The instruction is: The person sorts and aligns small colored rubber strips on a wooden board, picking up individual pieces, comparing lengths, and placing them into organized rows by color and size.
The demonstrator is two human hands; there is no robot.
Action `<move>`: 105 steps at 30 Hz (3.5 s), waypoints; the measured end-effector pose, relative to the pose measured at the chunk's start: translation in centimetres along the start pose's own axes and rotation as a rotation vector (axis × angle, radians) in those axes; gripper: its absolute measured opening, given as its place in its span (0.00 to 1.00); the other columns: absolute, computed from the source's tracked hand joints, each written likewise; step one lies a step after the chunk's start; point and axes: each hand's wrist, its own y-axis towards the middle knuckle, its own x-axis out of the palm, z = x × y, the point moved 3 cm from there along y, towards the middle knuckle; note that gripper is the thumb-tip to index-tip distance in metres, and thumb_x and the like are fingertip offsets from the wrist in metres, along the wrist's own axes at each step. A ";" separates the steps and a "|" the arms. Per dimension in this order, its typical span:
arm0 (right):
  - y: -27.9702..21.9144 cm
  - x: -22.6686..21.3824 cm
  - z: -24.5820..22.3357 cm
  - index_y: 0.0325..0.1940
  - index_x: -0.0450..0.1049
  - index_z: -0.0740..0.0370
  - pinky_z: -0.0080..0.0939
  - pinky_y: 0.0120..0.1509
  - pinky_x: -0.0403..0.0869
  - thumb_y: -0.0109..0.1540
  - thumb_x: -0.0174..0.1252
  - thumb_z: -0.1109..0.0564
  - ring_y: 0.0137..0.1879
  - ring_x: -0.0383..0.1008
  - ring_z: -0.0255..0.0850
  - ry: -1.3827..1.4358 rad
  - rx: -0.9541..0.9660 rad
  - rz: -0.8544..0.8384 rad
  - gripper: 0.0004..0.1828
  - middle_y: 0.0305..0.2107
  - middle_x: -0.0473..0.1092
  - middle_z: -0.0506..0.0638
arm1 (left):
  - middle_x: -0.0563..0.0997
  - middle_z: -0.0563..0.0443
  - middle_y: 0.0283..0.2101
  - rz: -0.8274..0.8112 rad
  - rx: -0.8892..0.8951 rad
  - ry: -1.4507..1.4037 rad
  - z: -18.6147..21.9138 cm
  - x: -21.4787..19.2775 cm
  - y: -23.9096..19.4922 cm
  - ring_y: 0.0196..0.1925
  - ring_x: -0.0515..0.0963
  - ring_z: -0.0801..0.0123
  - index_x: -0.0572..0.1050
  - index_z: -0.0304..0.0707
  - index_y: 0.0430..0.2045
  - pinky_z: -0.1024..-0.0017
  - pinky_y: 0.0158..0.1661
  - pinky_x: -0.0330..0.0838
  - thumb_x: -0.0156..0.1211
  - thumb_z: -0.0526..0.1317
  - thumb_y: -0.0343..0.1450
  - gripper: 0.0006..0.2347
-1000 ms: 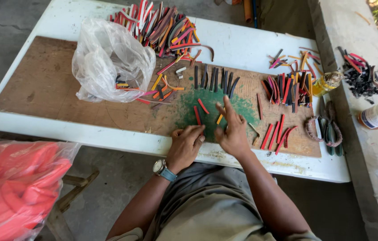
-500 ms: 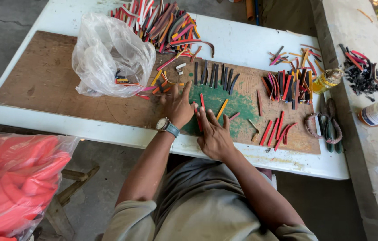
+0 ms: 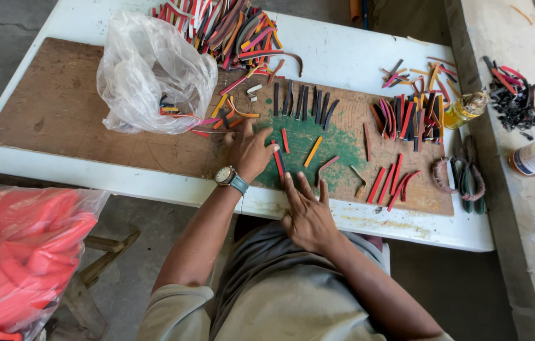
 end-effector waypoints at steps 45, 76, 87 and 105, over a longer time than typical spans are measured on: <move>-1.5 0.3 7.7 0.60 0.74 0.68 0.40 0.40 0.78 0.67 0.56 0.56 0.38 0.81 0.43 1.877 0.488 0.237 0.19 0.38 0.79 0.56 | 0.84 0.52 0.38 -0.201 0.075 -1.055 10.3 -6.4 -2.1 0.40 0.84 0.74 0.74 0.35 0.55 0.74 0.41 0.83 0.61 0.40 0.73 0.16; -3.1 -3.3 12.6 0.52 0.75 0.66 0.41 0.43 0.83 0.66 0.58 0.60 0.39 0.82 0.42 1.479 0.479 0.516 0.11 0.37 0.78 0.55 | 0.74 0.53 0.18 0.108 -0.198 -1.246 2.8 -1.2 3.4 0.21 0.79 0.71 0.69 0.37 0.15 0.72 0.28 0.78 0.57 0.49 0.78 0.21; 1.0 -7.9 31.3 0.44 0.83 0.58 0.53 0.48 0.75 0.65 0.65 0.52 0.43 0.78 0.52 0.078 0.834 0.562 0.09 0.40 0.76 0.58 | 0.86 0.49 0.37 0.063 0.209 -0.534 5.4 2.7 5.1 0.38 0.85 0.70 0.80 0.38 0.34 0.69 0.40 0.77 0.68 0.37 0.69 0.05; -8.5 -11.0 25.1 0.48 0.80 0.65 0.35 0.44 0.76 0.66 0.63 0.66 0.40 0.79 0.37 0.359 0.573 0.840 0.07 0.43 0.76 0.53 | 0.80 0.38 0.40 -0.279 0.396 0.251 12.8 13.3 15.2 0.41 0.79 0.54 0.81 0.34 0.18 0.46 0.60 0.53 0.60 0.28 0.65 0.06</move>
